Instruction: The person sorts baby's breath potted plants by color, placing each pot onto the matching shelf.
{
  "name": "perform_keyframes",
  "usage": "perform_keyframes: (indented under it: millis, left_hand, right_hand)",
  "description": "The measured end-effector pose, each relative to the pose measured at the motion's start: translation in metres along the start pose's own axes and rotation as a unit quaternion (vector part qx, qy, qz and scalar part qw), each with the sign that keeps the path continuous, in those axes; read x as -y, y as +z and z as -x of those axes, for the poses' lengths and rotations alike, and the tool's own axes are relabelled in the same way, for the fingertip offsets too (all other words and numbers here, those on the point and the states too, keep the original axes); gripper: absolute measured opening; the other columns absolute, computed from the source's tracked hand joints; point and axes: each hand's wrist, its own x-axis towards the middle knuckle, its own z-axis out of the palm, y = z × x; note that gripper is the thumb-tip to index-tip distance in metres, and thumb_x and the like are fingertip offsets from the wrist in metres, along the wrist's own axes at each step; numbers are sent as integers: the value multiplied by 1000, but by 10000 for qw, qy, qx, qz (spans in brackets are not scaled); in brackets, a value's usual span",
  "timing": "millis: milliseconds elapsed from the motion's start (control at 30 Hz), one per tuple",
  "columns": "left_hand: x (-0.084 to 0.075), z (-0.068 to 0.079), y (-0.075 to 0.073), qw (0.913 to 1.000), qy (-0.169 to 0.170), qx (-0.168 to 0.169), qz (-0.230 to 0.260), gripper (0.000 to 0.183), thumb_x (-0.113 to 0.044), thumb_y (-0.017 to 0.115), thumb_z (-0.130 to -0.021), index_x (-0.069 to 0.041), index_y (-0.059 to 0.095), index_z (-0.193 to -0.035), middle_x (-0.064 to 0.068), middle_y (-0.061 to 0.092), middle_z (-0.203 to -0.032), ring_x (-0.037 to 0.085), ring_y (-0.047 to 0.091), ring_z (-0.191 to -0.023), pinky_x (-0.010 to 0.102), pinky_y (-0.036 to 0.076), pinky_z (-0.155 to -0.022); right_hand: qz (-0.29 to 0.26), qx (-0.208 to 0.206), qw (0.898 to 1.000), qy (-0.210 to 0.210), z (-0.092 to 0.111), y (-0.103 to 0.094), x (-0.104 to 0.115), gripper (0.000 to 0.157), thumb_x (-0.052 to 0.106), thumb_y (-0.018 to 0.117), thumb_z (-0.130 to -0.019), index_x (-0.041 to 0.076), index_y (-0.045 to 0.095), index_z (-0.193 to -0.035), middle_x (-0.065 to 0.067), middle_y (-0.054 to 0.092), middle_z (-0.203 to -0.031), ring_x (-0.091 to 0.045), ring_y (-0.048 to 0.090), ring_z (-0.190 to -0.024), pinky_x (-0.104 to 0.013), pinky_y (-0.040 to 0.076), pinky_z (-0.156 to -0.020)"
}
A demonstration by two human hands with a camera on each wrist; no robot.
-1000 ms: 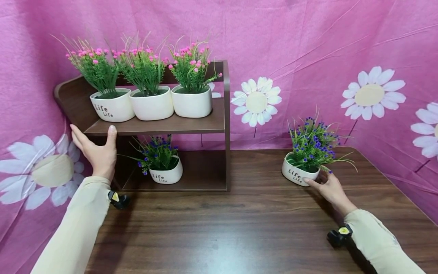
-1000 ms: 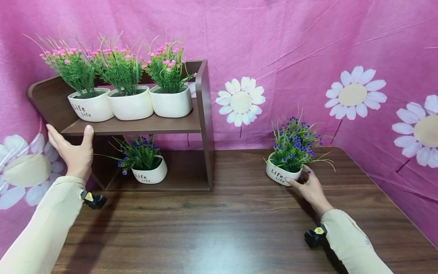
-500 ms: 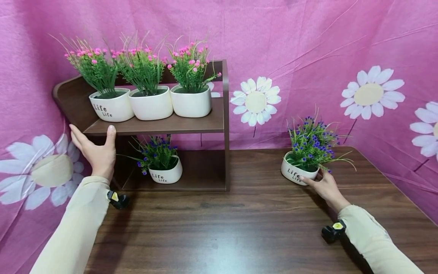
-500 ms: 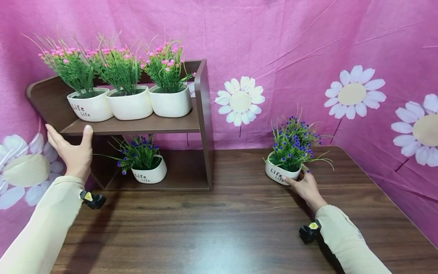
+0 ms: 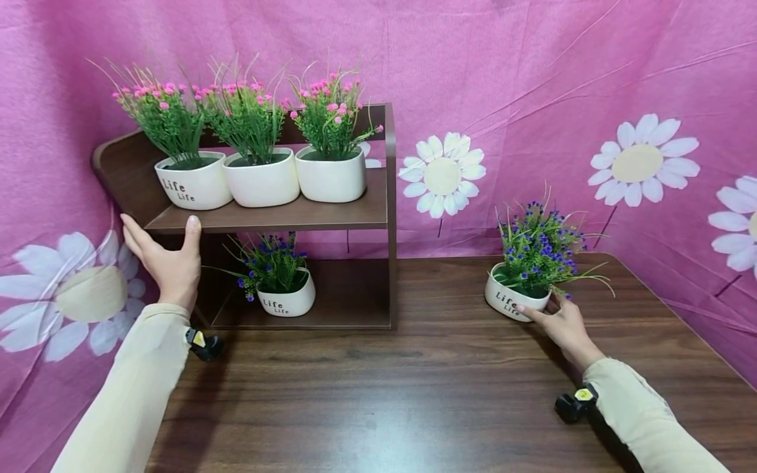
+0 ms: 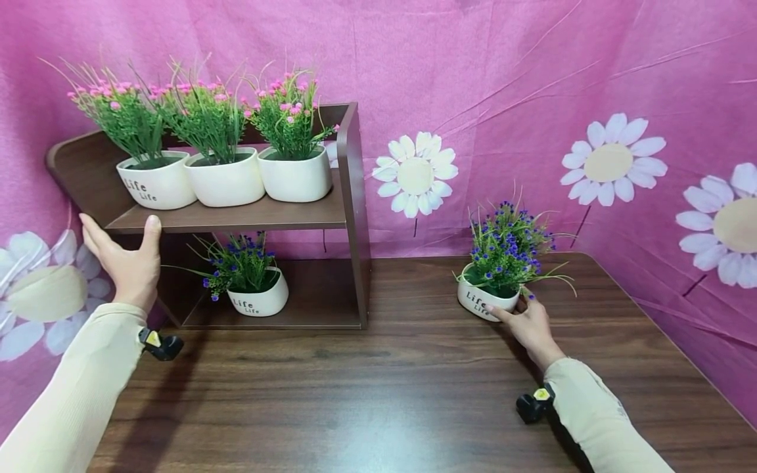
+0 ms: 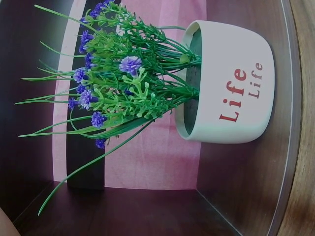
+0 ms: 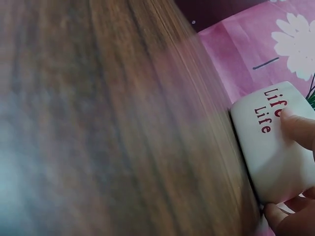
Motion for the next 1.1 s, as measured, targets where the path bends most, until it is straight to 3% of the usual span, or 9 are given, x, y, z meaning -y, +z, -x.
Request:
perform_keyframes:
  millis: [100, 200, 533, 633, 733, 833, 933, 1100]
  left_hand:
    - [0, 0, 0, 10000, -11, 0, 17, 99, -41, 68, -83, -21, 3, -155, -2, 4, -159, -3, 4, -141, 7, 3, -106]
    - [0, 1, 0, 10000, -34, -6, 24, 99, -40, 68, -83, -22, 3, -155, -2, 3, -159, -3, 4, -141, 7, 3, -106]
    - [0, 0, 0, 10000, -2, -7, 52, 99, -40, 68, -83, -22, 4, -155, -2, 4, -159, -2, 4, -141, 7, 3, -106]
    - [0, 0, 0, 10000, 6, -13, 53, 99, -40, 69, -83, -22, 4, -155, -2, 4, -159, -2, 4, -141, 7, 3, -106]
    - [0, -1, 0, 10000, 17, -10, 34, 99, -40, 68, -83, -21, 4, -155, -1, 4, -159, -2, 5, -141, 7, 3, -106]
    - [0, -1, 0, 10000, 36, -12, 5, 99, -41, 69, -83, -21, 4, -155, -1, 5, -159, -2, 5, -141, 7, 4, -107]
    - [0, -1, 0, 10000, 57, -16, -18, 99, -42, 69, -83, -21, 4, -155, -1, 5, -159, -2, 6, -141, 7, 4, -107]
    - [0, -1, 1, 10000, 24, -4, -4, 99, -41, 68, -83, -22, 4, -155, -2, 4, -159, -2, 5, -141, 7, 4, -107]
  right_hand:
    - [-90, 31, 10000, 0, 3, 1, 2, 86, 34, 70, -88, -12, 25, -145, -34, 44, -137, -21, 54, -115, -3, 41, -75]
    - [-234, 120, 9997, 19, 7, 2, 5, 88, 32, 69, -88, -13, 20, -146, -35, 39, -140, -42, 42, -127, -2, 39, -76]
    - [-512, 345, 9981, -33, 22, 9, 15, 89, 26, 70, -88, -15, 16, -146, -36, 36, -142, -46, 36, -130, -2, 39, -80]
    - [-601, 421, 9972, -130, 27, 14, 21, 87, 23, 70, -88, -15, 17, -145, -35, 37, -141, -39, 41, -129, -3, 40, -82]
    - [-730, 497, 9958, -246, 31, 20, 26, 82, 19, 72, -87, -14, 23, -144, -34, 40, -139, -15, 52, -119, -5, 41, -84]
    - [-918, 589, 9933, -381, 35, 27, 32, 79, 16, 73, -85, -14, 27, -143, -34, 42, -137, 9, 48, -107, -6, 42, -85]
    - [-1051, 679, 9906, -554, 39, 34, 36, 80, 11, 74, -83, -13, 27, -143, -34, 42, -137, 16, 45, -103, -7, 41, -86]
    - [-1149, 796, 9864, -865, 47, 48, 44, 79, 4, 76, -79, -13, 31, -142, -33, 43, -137, 15, 46, -104, -9, 42, -88]
